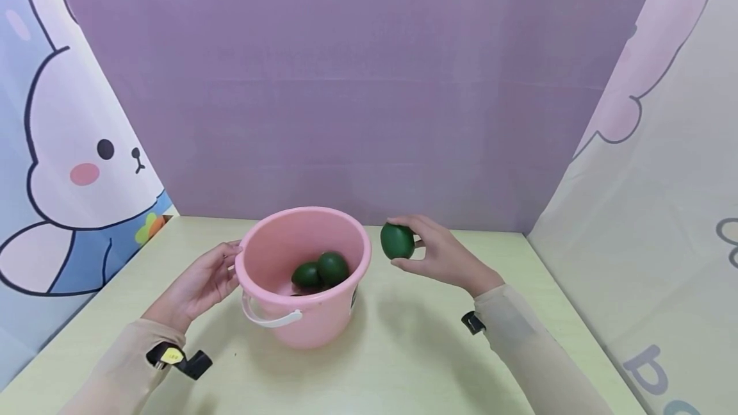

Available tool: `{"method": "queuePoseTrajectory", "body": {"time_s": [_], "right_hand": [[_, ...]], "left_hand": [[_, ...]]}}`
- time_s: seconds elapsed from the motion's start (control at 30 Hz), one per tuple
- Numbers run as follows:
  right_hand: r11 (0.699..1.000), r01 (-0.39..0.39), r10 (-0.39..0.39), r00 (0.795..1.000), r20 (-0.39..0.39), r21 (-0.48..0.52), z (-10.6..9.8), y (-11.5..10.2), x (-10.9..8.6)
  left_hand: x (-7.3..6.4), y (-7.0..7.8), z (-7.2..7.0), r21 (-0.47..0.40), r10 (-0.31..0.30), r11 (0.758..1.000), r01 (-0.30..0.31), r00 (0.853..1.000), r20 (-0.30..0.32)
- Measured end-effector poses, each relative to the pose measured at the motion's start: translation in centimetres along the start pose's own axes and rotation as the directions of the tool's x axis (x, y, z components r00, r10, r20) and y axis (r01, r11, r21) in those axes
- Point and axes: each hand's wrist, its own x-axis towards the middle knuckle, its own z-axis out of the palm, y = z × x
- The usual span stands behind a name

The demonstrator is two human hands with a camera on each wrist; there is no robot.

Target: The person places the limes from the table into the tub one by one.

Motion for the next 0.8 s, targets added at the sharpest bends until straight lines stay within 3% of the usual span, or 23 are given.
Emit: {"method": "queuePoseTrajectory", "body": {"time_s": [0.8], "right_hand": [[0.996, 0.083, -0.083, 0.997, 0.002, -0.008, -0.2, -2.8, 1.2]], "left_hand": [[0.1, 0.0, 0.0, -0.005, 0.002, 1.000, -0.002, 1.000, 0.008]]}}
